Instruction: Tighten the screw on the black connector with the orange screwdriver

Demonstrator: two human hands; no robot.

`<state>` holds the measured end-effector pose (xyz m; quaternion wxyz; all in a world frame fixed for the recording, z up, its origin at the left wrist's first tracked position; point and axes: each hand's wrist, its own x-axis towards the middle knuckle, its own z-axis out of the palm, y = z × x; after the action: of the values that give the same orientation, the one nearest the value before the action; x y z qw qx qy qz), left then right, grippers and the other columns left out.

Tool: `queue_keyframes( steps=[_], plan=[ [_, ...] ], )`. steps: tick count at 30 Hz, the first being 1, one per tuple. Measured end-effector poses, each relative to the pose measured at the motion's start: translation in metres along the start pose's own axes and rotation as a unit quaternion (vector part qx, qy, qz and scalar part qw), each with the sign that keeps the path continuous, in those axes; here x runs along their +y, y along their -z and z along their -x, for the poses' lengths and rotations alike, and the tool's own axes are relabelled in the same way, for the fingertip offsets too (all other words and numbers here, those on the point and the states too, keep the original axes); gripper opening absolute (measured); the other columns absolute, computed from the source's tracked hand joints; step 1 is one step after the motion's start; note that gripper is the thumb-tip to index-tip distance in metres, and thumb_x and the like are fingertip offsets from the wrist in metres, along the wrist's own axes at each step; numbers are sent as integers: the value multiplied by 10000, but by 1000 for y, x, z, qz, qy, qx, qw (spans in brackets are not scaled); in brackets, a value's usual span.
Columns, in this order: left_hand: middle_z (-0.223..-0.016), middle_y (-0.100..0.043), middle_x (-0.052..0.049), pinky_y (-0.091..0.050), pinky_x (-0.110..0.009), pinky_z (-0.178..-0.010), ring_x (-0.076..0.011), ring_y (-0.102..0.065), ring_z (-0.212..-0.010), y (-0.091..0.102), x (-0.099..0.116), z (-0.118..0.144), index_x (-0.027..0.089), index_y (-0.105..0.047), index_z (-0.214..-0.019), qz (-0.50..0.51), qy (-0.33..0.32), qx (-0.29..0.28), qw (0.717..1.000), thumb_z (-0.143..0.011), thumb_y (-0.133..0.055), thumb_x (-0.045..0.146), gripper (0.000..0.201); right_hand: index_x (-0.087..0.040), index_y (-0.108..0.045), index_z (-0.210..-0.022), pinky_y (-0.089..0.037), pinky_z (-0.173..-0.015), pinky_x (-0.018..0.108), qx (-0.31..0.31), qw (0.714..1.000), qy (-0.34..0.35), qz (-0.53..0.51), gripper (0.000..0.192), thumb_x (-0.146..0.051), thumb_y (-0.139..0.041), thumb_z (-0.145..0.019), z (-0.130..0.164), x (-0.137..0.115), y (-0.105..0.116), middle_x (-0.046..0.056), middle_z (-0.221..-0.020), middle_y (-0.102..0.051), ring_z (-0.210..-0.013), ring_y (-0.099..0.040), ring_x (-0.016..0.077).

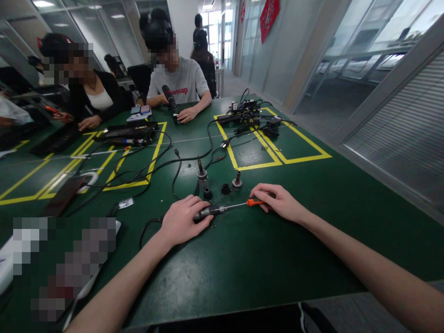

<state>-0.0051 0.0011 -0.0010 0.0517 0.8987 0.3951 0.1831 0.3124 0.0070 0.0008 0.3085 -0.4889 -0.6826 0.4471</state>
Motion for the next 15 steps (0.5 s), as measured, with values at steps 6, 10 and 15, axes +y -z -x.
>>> queue_keyframes(
  steps=[6,10,15],
  plan=[
    [-996,-758,-55,-595,-344,-771,-217,-697,-896,0,0,0,208,-740,-1104,3,-1,2,1000,-964,-633,361,234,-214,-681,-942,-417,-582,294,5,1000,6,2,384,-595,-650,-897,-1,0,0,-31,-643,-549,-571,-497,149],
    [-1001,-759,-57,-598,-351,-776,-217,-693,-896,0,0,0,198,-737,-1108,1,-2,1,1000,-971,-620,371,251,-217,-679,-978,-437,-624,296,28,999,36,-19,342,-519,-736,-828,-2,-2,2,-15,-736,-587,-623,-522,152],
    [-1008,-762,-54,-592,-344,-774,-219,-697,-908,0,0,0,203,-735,-1110,0,-2,-3,1000,-969,-629,363,238,-210,-675,-857,-424,-592,294,9,1000,20,-13,400,-605,-640,-910,0,-1,1,-10,-665,-567,-588,-512,153]
  ],
)
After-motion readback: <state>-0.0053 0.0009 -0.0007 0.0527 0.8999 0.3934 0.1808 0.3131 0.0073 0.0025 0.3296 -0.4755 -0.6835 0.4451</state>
